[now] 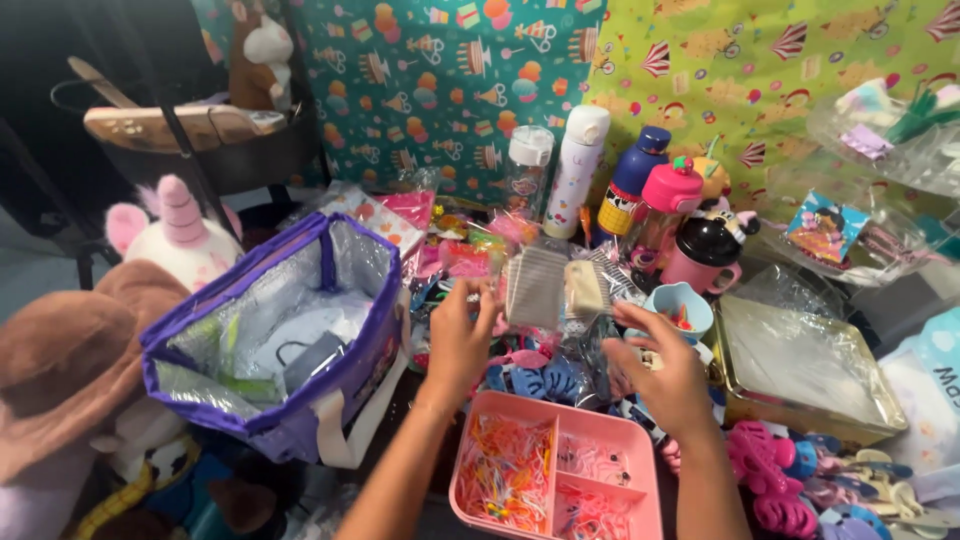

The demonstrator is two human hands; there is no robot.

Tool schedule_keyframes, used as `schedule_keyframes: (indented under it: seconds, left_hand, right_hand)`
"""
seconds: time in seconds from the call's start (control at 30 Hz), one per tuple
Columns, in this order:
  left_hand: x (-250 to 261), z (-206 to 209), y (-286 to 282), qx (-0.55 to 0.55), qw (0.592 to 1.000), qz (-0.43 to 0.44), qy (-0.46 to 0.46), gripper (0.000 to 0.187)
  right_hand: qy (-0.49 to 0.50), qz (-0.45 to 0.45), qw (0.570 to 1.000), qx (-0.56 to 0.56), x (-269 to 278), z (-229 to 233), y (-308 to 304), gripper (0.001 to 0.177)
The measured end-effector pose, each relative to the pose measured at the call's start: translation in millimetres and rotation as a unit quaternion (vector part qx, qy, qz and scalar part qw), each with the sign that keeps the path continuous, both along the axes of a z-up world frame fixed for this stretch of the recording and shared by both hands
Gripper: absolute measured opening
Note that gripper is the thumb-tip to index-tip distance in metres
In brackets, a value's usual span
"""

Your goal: Sorting and bagging various small hair accessories and trinkets into a storage tray and a larger bag.

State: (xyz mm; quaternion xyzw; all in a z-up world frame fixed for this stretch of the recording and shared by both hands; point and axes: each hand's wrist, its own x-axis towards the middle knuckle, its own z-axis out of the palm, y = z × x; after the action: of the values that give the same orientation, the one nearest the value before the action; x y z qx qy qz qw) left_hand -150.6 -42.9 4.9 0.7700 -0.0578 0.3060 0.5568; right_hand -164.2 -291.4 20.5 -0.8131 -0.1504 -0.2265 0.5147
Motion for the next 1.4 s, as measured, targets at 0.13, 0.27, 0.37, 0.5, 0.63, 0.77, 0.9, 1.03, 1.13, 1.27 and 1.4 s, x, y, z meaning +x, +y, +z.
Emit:
schedule_keyframes:
  seconds: [0.13, 0.27, 0.37, 0.5, 0.63, 0.77, 0.9, 1.03, 1.13, 1.27, 1.4]
  left_hand:
    - [-21, -3, -13, -0.026, 0.999, -0.035, -0.026, 0.012]
    - [-38, -12, -4, -0.193, 0.944, -0.265, 0.039, 0.029]
    - [-50, 0, 13, -0.002, 0.959, -0.276, 0.071, 0.087]
    - [-46, -5, 11, 0.054, 0.972, -0.226, 0.024, 0.077]
    - [-49, -15, 11, 0.12, 0.975, -0.179, -0.052, 0.04]
    - [-41, -31, 10, 0.12, 0.977, -0.165, -0.066, 0.032]
    - [-43, -26, 10, 0.095, 0.983, -0.157, -0.011, 0.036]
    - [-52, -9, 11, 0.031, 0.977, -0.208, 0.043, 0.059]
    - [-51, -12, 11, 0.01, 0.974, -0.213, 0.071, 0.056]
    - [-49, -16, 7, -0.095, 0.979, -0.178, 0.043, 0.031]
    - [-53, -8, 10, -0.14, 0.977, -0.162, 0.003, 0.025]
  right_hand:
    - [0.138, 0.13, 0.98, 0.055, 3, 12, 35, 0.071]
    - [0.191, 0.199, 0.95, 0.145, 16, -16, 30, 0.071]
    - [0.106, 0.176, 0.976, 0.073, 8, -6, 36, 0.051]
    - [0.042, 0.195, 0.98, 0.003, 6, -14, 30, 0.025]
    - [0.038, 0.279, 0.957, 0.072, -1, -19, 32, 0.022]
    - [0.021, 0.232, 0.972, 0.009, 9, -38, 24, 0.017]
    - [0.039, 0.239, 0.97, 0.031, 11, -34, 25, 0.044]
    - [0.032, 0.206, 0.975, 0.078, 9, -35, 24, 0.034]
    - [-0.002, 0.214, 0.969, 0.121, 10, -36, 24, 0.024]
    - [-0.005, 0.209, 0.966, 0.149, 15, -40, 20, 0.019]
    - [0.028, 0.184, 0.971, 0.153, 15, -39, 17, 0.02]
